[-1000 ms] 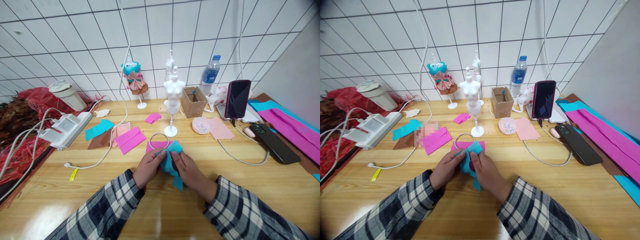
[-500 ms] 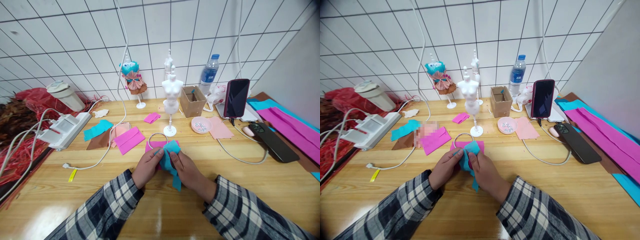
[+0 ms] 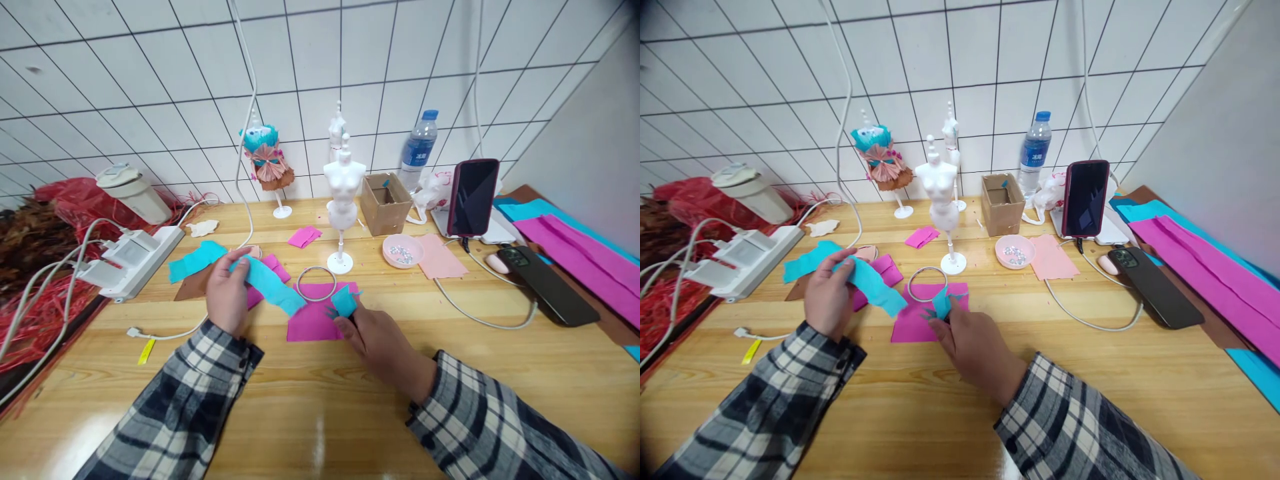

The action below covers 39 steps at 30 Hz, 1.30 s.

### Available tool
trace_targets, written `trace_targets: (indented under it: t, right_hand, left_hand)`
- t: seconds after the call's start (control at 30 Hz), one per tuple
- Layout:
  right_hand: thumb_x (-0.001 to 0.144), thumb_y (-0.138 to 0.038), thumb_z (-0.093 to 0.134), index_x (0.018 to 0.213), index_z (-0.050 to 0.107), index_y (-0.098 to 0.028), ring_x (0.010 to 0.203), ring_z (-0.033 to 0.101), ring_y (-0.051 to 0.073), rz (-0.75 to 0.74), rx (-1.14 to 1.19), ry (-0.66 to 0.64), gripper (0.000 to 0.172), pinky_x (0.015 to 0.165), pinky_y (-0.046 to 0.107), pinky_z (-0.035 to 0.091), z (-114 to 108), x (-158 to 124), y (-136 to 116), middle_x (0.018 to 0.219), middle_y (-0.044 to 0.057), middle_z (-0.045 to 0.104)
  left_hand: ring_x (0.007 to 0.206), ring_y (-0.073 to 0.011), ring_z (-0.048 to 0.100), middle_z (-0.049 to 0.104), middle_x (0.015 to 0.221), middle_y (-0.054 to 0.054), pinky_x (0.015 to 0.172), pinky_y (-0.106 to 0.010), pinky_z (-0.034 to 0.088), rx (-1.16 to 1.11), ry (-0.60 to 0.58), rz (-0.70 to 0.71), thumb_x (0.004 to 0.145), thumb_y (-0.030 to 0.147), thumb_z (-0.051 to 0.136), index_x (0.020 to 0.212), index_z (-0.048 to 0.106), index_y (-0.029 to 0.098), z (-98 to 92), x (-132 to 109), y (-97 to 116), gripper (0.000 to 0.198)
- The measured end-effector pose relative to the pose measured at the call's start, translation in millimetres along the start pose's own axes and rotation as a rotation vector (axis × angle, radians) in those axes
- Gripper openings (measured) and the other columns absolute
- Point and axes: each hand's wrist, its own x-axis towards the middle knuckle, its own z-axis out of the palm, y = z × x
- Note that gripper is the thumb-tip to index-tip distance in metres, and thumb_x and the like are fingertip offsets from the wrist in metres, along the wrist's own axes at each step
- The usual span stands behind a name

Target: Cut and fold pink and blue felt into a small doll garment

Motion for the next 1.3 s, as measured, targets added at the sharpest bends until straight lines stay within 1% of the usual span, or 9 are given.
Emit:
trace_targets:
  t: [0.2,0.3,0.37,0.5,0.77,0.93,1.13,1.23,1.3]
  right_hand:
    - [0.1,-0.051,0.025,0.099,0.052,-0.017,0.056,0.062,0.021,-0.126,-0.276,-0.054,0.044,0.048,0.03,0.02,2,-2,-7,0.071,0.006,0.068]
    - [0.099,-0.05,0.028,0.097,0.053,-0.017,0.057,0.063,0.022,-0.154,-0.354,-0.067,0.042,0.046,0.03,0.021,3,-2,-9,0.072,0.007,0.069]
    - [0.1,-0.048,0.029,0.096,0.054,-0.017,0.056,0.063,0.023,-0.181,-0.372,-0.087,0.04,0.045,0.03,0.022,3,-1,-9,0.071,0.008,0.069]
    - [0.1,-0.048,0.028,0.103,0.055,-0.015,0.054,0.063,0.023,-0.194,-0.37,-0.131,0.043,0.045,0.031,0.023,4,-1,-10,0.072,0.011,0.069]
    - [0.096,-0.049,0.039,0.104,0.056,-0.02,0.059,0.061,0.02,-0.149,-0.331,-0.177,0.035,0.051,0.028,0.026,-28,5,5,0.073,0.006,0.07]
    - [0.097,-0.037,0.035,0.091,0.059,-0.022,0.071,0.063,0.022,0.156,-0.41,-0.049,0.029,0.055,0.029,0.026,-62,13,46,0.081,0.006,0.069]
    - [0.088,-0.026,0.05,0.094,0.065,-0.016,0.098,0.057,0.031,0.271,-0.463,0.226,0.019,0.077,0.039,0.04,-59,14,60,0.097,0.014,0.067]
    - [0.089,-0.028,0.05,0.102,0.064,-0.015,0.103,0.056,0.028,0.12,-0.081,0.388,0.023,0.09,0.042,0.041,-49,10,39,0.102,0.014,0.066]
    - [0.093,-0.041,0.048,0.111,0.061,-0.018,0.101,0.059,0.023,0.012,0.426,0.248,0.032,0.087,0.037,0.046,-38,8,24,0.108,0.011,0.065]
  left_hand:
    - [0.114,-0.0276,0.049,0.056,0.124,-0.011,0.101,-0.046,0.034,0.619,0.15,0.47,0.079,0.025,0.062,0.127,0.052,0.018,-14.6,4,11,0.05]
    - [0.096,-0.0237,0.057,0.064,0.098,-0.007,0.093,-0.04,0.042,0.593,-0.29,0.574,0.088,0.033,0.055,0.117,0.06,0.02,-2.9,-24,27,0.033]
    - [0.104,-0.0255,0.057,0.064,0.111,-0.01,0.095,-0.039,0.042,0.487,-0.645,0.578,0.084,0.038,0.06,0.126,0.057,0.021,6.1,-39,33,0.045]
    - [0.094,-0.023,0.062,0.071,0.099,-0.009,0.087,-0.033,0.044,0.383,-0.943,0.43,0.084,0.037,0.064,0.101,0.071,0.021,19.5,-49,28,0.025]
    - [0.069,-0.0142,0.056,0.063,0.072,-0.002,0.069,-0.026,0.045,-0.076,-0.773,-0.038,0.076,0.032,0.071,0.071,0.061,0.015,14.2,-42,19,0.02]
    - [0.067,-0.0154,0.063,0.065,0.073,-0.002,0.072,-0.032,0.053,-0.589,-0.82,-0.478,0.075,0.026,0.069,0.084,0.06,0.015,10.9,-45,20,0.017]
    - [0.084,-0.0201,0.07,0.072,0.084,-0.007,0.083,-0.035,0.055,-0.76,-0.903,-0.661,0.076,0.02,0.064,0.091,0.063,0.013,17.6,-59,23,0.016]
    - [0.09,-0.0232,0.07,0.073,0.088,-0.008,0.085,-0.037,0.055,-0.779,-0.966,-0.677,0.076,0.023,0.064,0.09,0.064,0.013,18.9,-65,24,0.017]
    - [0.091,-0.0234,0.069,0.073,0.09,-0.008,0.085,-0.037,0.054,-0.774,-0.984,-0.678,0.076,0.024,0.065,0.091,0.064,0.013,18.8,-68,25,0.019]
